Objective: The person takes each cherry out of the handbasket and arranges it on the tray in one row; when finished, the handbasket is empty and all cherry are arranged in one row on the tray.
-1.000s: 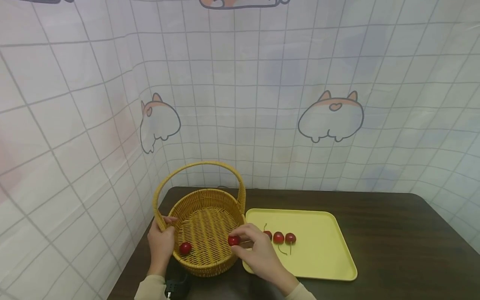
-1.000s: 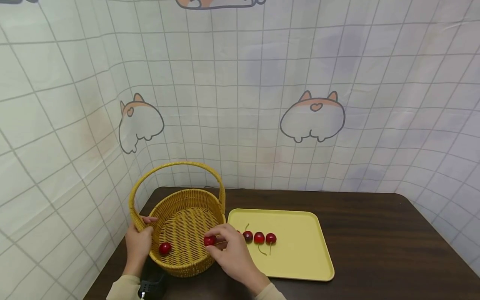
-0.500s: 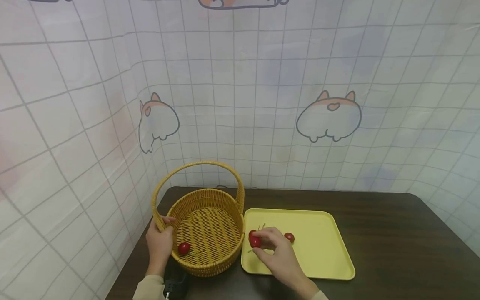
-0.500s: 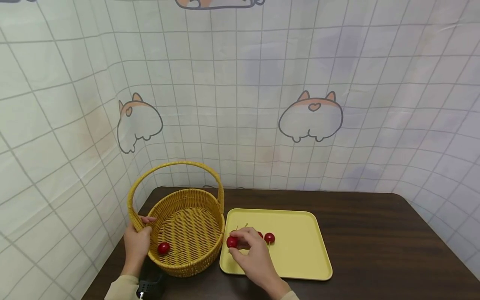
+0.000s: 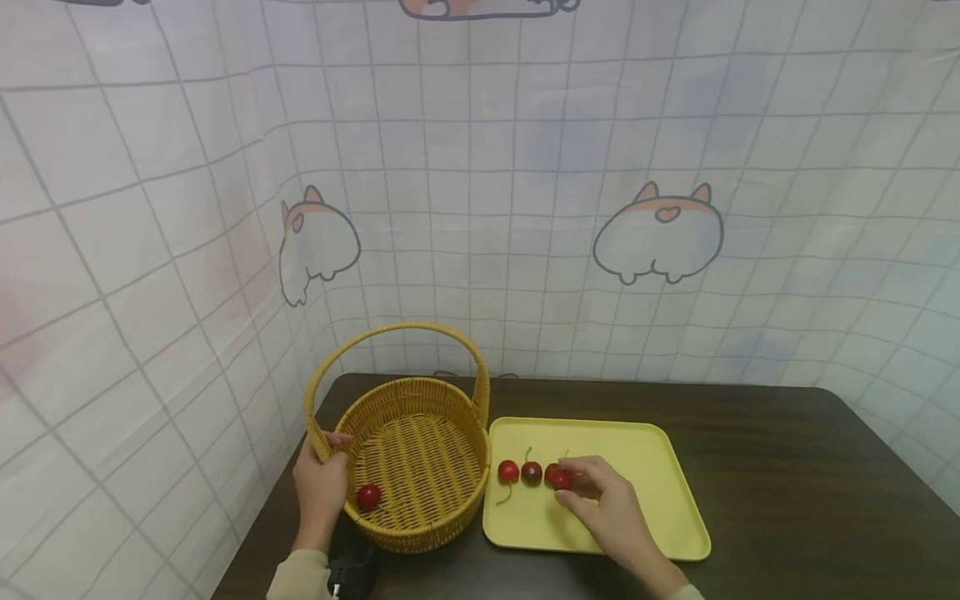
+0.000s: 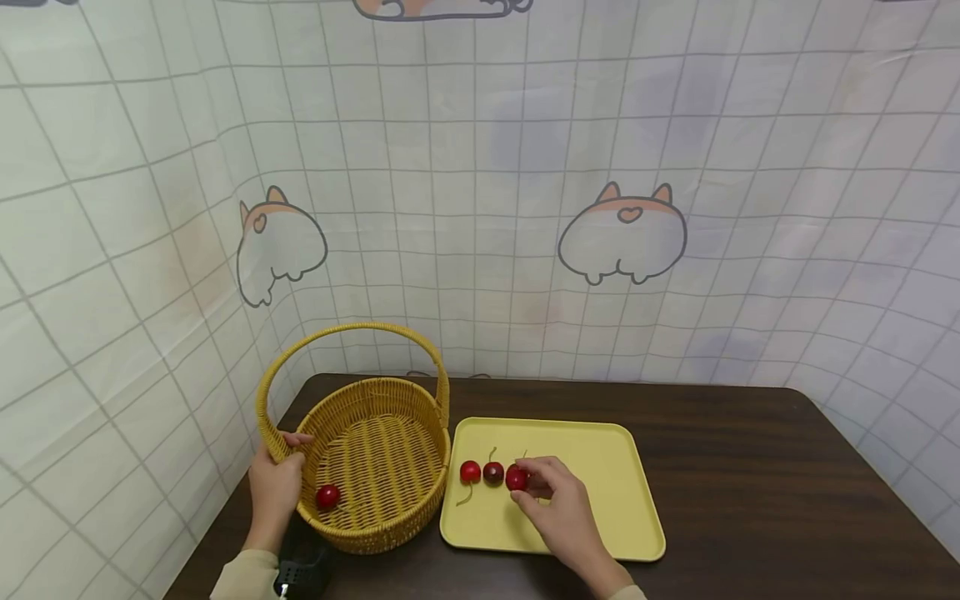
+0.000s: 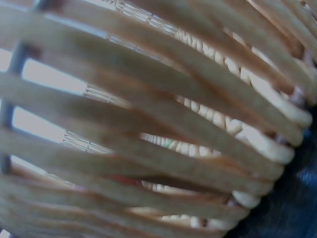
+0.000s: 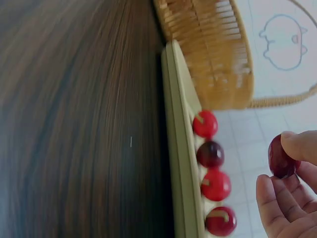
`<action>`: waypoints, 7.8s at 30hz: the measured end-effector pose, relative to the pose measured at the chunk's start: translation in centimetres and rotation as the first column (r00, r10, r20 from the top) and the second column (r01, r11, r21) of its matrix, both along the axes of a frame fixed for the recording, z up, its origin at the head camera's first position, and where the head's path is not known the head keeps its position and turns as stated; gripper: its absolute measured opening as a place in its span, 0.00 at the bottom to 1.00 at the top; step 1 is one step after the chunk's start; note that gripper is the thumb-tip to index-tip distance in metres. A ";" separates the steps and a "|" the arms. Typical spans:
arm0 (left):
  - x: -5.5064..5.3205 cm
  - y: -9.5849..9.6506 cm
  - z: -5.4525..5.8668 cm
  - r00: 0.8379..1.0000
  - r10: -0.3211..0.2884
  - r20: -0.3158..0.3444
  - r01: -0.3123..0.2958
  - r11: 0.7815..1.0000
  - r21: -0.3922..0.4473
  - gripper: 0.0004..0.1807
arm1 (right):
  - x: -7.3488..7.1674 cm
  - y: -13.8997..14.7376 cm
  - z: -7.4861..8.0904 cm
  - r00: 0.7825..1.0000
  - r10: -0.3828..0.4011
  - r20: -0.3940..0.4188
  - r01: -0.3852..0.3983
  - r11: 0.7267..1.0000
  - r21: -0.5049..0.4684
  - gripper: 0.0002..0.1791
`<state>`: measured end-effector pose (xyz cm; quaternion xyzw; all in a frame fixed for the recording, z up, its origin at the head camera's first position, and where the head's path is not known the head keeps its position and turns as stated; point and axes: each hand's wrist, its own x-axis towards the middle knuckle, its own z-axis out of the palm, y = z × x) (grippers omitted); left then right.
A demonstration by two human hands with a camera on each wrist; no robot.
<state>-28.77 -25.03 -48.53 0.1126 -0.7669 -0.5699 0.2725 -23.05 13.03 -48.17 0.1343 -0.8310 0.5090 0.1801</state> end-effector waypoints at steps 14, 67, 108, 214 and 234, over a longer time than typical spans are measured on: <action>0.0 0.0 0.0 1.000 0.009 0.007 -0.009 1.000 -0.008 0.10 | -0.9 4.1 -1.1 0.986 -0.134 0.101 0.123 0.987 0.107 0.21; 0.2 0.1 0.0 1.000 0.004 0.017 -0.004 1.000 -0.009 0.09 | -2.4 6.7 -1.4 0.935 -0.164 0.316 0.086 0.966 0.245 0.22; 0.2 0.1 0.1 1.000 0.017 0.011 -0.016 1.000 -0.018 0.09 | -3.0 6.3 -2.0 0.933 -0.210 0.291 0.127 0.951 0.280 0.17; 0.1 0.0 -0.2 0.998 0.045 -0.037 -0.047 0.998 -0.046 0.08 | -6.0 -22.9 1.5 0.822 0.519 0.234 -0.549 0.614 0.567 0.13; 0.2 -0.2 0.0 0.999 0.028 -0.031 -0.029 0.999 -0.028 0.09 | -4.3 -17.2 4.2 0.890 0.404 0.213 -0.428 0.901 0.075 0.15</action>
